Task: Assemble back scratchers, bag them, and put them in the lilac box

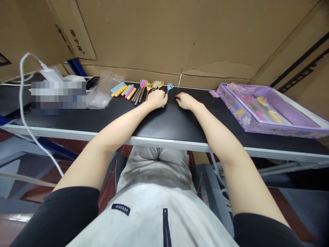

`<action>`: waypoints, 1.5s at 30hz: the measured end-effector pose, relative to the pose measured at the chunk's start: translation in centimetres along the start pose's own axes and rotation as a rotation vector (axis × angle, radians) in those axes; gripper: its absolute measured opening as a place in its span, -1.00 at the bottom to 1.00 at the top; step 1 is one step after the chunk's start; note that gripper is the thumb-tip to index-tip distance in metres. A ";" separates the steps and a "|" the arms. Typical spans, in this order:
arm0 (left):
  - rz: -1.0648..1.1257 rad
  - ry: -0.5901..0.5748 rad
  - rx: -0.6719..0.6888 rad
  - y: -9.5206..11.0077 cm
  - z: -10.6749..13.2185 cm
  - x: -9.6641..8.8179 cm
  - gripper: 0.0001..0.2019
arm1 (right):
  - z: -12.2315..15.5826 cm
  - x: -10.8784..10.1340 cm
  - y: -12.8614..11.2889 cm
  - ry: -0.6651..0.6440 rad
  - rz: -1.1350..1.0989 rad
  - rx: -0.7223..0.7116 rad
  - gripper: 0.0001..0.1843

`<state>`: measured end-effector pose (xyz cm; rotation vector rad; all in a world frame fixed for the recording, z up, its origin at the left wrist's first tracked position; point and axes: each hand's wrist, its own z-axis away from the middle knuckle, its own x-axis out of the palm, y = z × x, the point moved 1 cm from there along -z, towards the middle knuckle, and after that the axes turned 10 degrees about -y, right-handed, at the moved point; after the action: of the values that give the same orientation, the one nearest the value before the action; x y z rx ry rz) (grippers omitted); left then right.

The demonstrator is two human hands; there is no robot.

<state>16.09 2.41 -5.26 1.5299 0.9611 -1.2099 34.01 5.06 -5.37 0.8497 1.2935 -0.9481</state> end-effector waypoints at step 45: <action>-0.045 -0.248 -0.069 -5.9 -1.2 -0.3 -0.35 | 0.4 -0.4 -0.2 -0.016 0.011 0.001 -0.49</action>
<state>10.76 5.12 -6.01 1.2755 0.8665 -1.3484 33.96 4.61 -4.97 0.8477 1.2735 -0.9459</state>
